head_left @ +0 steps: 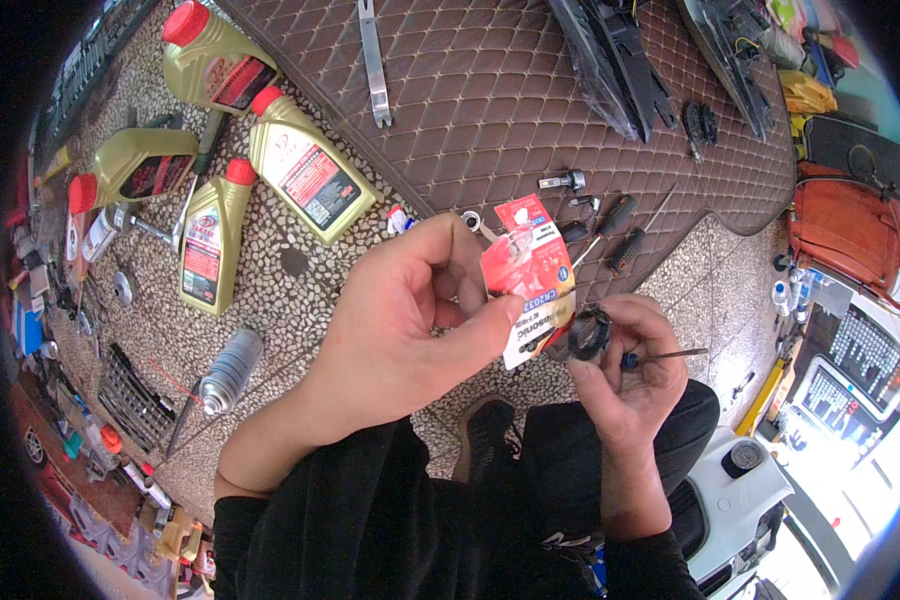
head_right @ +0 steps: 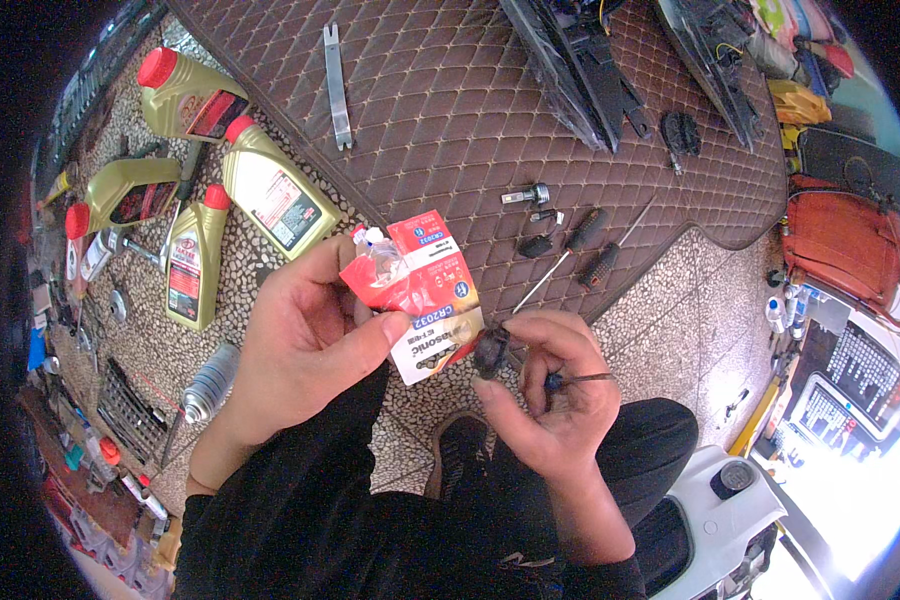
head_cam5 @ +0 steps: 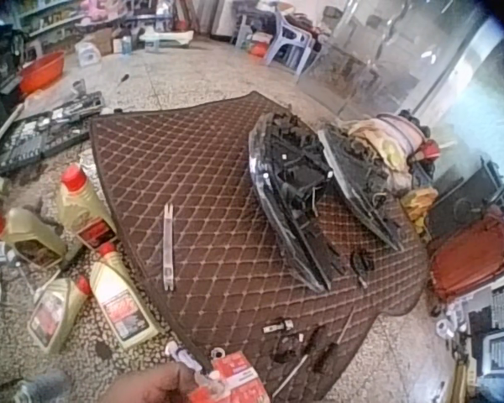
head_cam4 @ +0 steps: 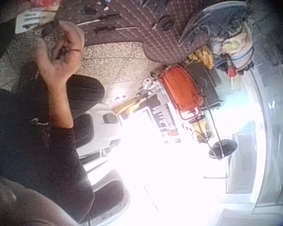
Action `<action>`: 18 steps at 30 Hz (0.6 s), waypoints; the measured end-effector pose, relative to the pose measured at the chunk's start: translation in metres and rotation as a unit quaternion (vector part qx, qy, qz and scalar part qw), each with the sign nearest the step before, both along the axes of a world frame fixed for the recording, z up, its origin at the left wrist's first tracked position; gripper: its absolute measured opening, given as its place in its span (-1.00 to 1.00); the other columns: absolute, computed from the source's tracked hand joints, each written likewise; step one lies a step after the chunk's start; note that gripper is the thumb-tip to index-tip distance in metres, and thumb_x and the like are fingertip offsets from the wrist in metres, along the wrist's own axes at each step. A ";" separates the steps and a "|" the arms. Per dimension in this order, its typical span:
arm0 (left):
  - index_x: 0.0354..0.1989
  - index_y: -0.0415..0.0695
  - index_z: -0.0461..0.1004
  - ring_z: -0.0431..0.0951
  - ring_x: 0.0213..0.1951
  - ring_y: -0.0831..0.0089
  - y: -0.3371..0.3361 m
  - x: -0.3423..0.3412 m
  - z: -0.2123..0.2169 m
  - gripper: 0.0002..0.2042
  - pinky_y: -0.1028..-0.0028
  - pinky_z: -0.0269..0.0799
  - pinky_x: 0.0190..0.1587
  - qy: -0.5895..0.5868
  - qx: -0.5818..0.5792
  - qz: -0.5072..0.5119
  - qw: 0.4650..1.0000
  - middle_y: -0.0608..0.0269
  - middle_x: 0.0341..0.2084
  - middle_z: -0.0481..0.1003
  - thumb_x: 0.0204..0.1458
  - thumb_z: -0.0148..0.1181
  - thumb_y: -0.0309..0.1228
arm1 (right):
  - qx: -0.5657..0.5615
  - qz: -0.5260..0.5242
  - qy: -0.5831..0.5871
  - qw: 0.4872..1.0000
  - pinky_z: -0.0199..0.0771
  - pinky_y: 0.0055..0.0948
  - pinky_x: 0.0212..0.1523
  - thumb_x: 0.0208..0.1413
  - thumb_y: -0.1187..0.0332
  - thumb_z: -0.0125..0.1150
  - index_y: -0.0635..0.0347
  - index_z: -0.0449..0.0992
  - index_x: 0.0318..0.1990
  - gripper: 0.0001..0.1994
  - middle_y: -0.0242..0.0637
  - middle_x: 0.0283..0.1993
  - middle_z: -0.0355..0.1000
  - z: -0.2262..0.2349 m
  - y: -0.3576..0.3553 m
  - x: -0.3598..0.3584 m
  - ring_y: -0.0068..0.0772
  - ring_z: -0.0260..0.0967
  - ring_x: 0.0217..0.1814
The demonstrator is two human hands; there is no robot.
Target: The person sits on the floor and assembles small mechanical components. They open a small red and white package, remove a black ring, and fit it onto a cylindrical metal part. They then use a thin metal tool to adjust the ring on the part.
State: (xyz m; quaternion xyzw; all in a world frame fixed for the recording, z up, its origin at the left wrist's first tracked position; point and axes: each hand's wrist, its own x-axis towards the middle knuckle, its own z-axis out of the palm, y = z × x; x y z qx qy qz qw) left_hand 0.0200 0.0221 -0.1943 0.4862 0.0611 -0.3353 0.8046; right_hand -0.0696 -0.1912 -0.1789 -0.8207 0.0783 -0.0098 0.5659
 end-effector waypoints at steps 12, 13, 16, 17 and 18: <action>-0.34 -0.17 0.36 0.39 -0.41 0.81 0.002 -0.003 0.001 -0.80 0.69 0.42 -0.35 -0.018 0.022 -0.016 0.999 0.48 -0.46 0.38 0.11 0.32 -0.60 | -0.022 0.000 0.006 1.000 0.09 -0.77 -0.49 -0.18 0.62 0.47 0.37 0.49 0.01 -0.50 -0.17 -0.01 0.46 0.000 0.006 0.002 -0.84 0.10 -0.61; -0.35 -0.17 0.35 0.39 -0.41 0.82 0.001 -0.003 0.001 -0.80 0.69 0.42 -0.35 -0.015 0.022 -0.015 1.000 0.48 -0.46 0.38 0.11 0.33 -0.60 | -0.019 -0.001 0.010 1.000 0.09 -0.77 -0.49 -0.18 0.62 0.47 0.37 0.49 0.01 -0.50 -0.17 -0.01 0.46 0.001 0.007 0.002 -0.84 0.10 -0.61; -0.36 -0.17 0.34 0.37 -0.42 0.82 0.002 -0.003 0.000 -0.79 0.69 0.40 -0.37 -0.038 0.034 -0.022 0.998 0.48 -0.48 0.37 0.10 0.33 -0.59 | -0.008 -0.007 0.019 1.000 0.09 -0.77 -0.50 -0.18 0.63 0.47 0.38 0.49 0.01 -0.50 -0.16 -0.01 0.46 0.003 0.007 0.003 -0.84 0.11 -0.60; -0.37 -0.17 0.34 0.37 -0.42 0.82 0.002 -0.003 -0.001 -0.78 0.69 0.40 -0.37 -0.041 0.038 -0.025 0.998 0.48 -0.48 0.36 0.10 0.33 -0.60 | 0.000 -0.011 0.021 1.000 0.09 -0.77 -0.50 -0.18 0.63 0.47 0.38 0.49 0.01 -0.50 -0.16 -0.01 0.46 0.003 0.008 0.002 -0.84 0.11 -0.60; -0.38 -0.17 0.33 0.36 -0.42 0.82 0.001 -0.003 -0.001 -0.78 0.68 0.39 -0.38 -0.046 0.040 -0.025 0.998 0.47 -0.48 0.36 0.10 0.32 -0.60 | -0.003 -0.010 0.021 1.000 0.10 -0.76 -0.49 -0.17 0.63 0.47 0.38 0.49 0.01 -0.50 -0.16 0.00 0.46 0.003 0.008 0.002 -0.84 0.11 -0.60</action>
